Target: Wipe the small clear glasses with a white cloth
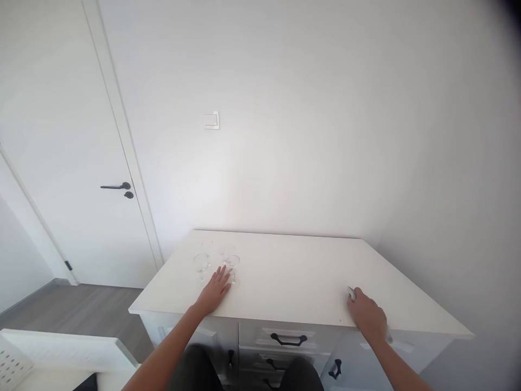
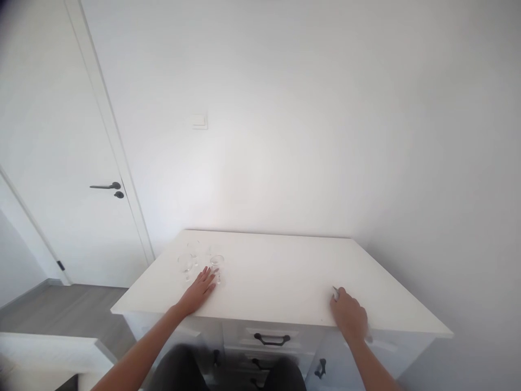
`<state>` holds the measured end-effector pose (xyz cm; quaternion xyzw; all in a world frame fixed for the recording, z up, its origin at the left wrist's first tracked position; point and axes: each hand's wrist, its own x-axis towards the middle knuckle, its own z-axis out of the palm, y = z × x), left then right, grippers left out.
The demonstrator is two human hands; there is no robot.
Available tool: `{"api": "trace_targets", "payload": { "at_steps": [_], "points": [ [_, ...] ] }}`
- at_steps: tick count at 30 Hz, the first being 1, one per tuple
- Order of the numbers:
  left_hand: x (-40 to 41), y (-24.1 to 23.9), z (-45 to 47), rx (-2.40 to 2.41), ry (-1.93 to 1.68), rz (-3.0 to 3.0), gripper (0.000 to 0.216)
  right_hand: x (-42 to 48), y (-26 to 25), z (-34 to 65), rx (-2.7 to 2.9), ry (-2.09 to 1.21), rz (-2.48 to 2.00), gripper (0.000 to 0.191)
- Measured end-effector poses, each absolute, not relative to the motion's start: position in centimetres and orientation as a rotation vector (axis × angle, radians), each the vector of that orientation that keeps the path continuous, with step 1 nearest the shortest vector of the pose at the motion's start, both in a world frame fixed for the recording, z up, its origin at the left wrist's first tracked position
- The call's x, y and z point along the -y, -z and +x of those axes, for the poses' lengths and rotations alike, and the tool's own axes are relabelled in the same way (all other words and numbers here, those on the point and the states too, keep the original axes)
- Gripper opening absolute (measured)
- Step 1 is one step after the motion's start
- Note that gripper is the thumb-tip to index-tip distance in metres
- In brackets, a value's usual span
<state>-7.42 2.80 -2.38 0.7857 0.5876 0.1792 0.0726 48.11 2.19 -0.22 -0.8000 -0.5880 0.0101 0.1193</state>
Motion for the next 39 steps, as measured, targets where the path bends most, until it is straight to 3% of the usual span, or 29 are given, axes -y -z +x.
{"api": "trace_targets", "payload": {
  "at_steps": [8, 11, 18, 22, 39],
  "points": [
    [-0.5, 0.9, -4.8, -1.842, -1.137, 1.867, 0.055, -2.4, 0.4, 48.3, 1.716, -0.044, -2.337, 0.027],
    [-1.2, 0.5, -3.4, -1.845, -1.136, 1.723, 0.063, -2.4, 0.3, 48.2, 1.717, -0.069, -2.339, 0.026],
    [-3.1, 1.0, -1.2, -1.731, -1.153, 1.691, 0.059, -2.0, -0.4, 47.6, 1.715, -0.008, -2.36, 0.025],
    [-3.3, 1.6, 0.1, -1.644, -1.216, 1.657, 0.04, -2.0, -0.1, 47.8, 1.708, -0.017, -2.348, 0.028],
    [-3.3, 0.5, 5.2, -1.397, -0.975, 1.946, 0.021, -2.5, 0.7, 48.3, 1.712, 0.028, -2.333, 0.024]
  ]
}}
